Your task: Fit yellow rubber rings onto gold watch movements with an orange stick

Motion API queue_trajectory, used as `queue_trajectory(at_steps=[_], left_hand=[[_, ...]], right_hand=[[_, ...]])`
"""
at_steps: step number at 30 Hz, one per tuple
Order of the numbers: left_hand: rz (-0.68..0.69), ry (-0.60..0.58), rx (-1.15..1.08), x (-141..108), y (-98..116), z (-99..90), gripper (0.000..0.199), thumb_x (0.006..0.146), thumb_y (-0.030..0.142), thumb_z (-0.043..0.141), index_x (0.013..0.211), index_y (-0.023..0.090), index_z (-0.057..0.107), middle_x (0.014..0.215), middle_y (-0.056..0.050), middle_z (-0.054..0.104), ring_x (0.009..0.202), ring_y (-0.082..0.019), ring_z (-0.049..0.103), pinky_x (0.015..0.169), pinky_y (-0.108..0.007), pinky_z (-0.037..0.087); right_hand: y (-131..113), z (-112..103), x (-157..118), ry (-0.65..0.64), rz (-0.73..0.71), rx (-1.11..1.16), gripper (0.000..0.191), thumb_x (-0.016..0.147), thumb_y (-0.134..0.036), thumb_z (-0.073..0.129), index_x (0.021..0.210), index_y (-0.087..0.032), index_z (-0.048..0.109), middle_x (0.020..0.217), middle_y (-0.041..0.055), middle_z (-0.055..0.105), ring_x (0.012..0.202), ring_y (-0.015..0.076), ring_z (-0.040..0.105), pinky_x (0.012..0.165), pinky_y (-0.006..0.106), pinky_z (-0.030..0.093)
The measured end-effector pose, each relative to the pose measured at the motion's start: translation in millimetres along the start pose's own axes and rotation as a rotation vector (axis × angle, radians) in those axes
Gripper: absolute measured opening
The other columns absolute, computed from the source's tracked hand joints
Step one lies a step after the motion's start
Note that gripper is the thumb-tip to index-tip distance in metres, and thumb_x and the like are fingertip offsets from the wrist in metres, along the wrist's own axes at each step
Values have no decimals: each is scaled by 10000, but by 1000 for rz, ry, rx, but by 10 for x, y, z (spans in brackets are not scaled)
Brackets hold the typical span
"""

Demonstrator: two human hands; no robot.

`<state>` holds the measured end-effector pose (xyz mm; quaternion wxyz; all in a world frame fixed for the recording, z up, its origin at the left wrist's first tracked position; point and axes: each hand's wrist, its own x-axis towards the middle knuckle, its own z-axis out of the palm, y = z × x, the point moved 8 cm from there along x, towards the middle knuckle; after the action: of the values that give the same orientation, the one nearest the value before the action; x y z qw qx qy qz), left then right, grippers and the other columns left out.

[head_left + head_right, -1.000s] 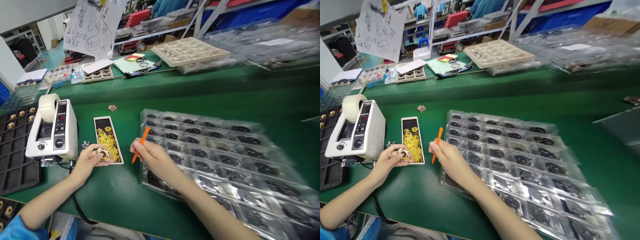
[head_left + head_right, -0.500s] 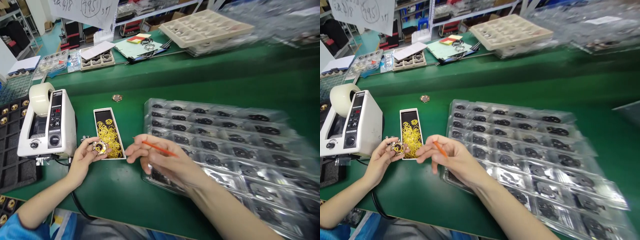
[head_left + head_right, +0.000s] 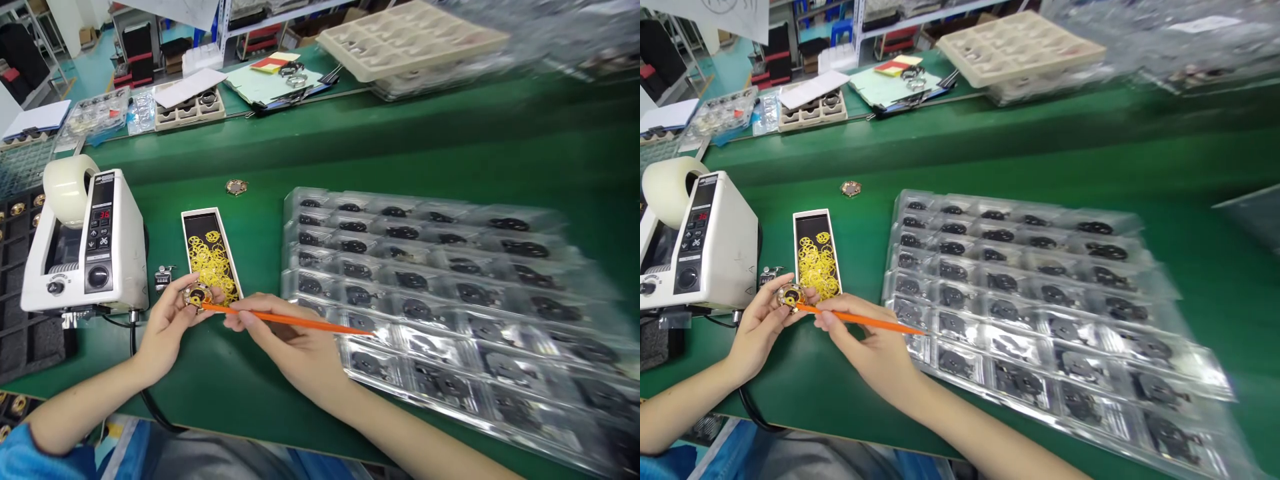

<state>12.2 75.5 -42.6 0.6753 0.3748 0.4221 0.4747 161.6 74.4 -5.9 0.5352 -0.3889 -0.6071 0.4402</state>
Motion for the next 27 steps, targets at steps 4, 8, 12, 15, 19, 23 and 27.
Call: queue_trajectory(at_steps=[4,8,12,15,19,23,27], left_hand=[[-4,19,-29,3,1,-27,367,832,254,663,1193,278,605,1044,-16,707,1048,-183,652,925,-309,518],[-42,43,-52,17,61,-44,398,820,242,654,1211,256,583,1022,-38,725,995,-213,684,922,-363,516],[-114,47,-93,28,53,-24,362,789,216,664,1146,221,606,982,-46,735,989,-243,693,948,-420,505],[-141,42,-110,28,10,-4,369,779,234,686,1140,212,606,979,-50,736,984,-243,695,956,-426,503],[-130,8,-101,1,-31,36,407,784,271,716,1169,223,593,1060,-59,721,1068,-234,658,977,-400,493],[-117,-38,-80,-40,-60,81,422,787,291,730,1183,243,594,1130,-51,694,1120,-217,619,990,-379,485],[-110,-41,-73,-49,-68,89,423,794,306,726,1190,240,592,1152,-62,685,1125,-227,614,993,-397,482]], right_hand=[[-43,44,-15,-43,-116,-100,134,918,-140,552,918,-203,670,806,22,730,728,129,698,673,223,582],[-303,187,-34,-276,-480,-328,220,958,-97,452,1002,-158,658,945,93,727,857,141,693,746,239,594],[-419,312,-156,-417,-807,-599,290,982,-77,364,970,-123,650,901,95,740,912,186,691,787,299,606],[-435,299,-188,-390,-846,-621,242,974,-78,392,1003,-121,629,894,90,743,883,190,699,777,313,614],[-454,133,-102,-183,-683,-526,185,927,-80,519,1080,-153,595,845,84,730,783,159,699,719,266,613],[-425,97,-54,-104,-598,-486,279,903,-48,541,1145,-181,574,830,75,717,751,161,688,684,283,609],[-379,133,-75,-91,-632,-432,268,892,-26,544,1131,-139,585,839,102,713,777,172,683,700,308,611]])
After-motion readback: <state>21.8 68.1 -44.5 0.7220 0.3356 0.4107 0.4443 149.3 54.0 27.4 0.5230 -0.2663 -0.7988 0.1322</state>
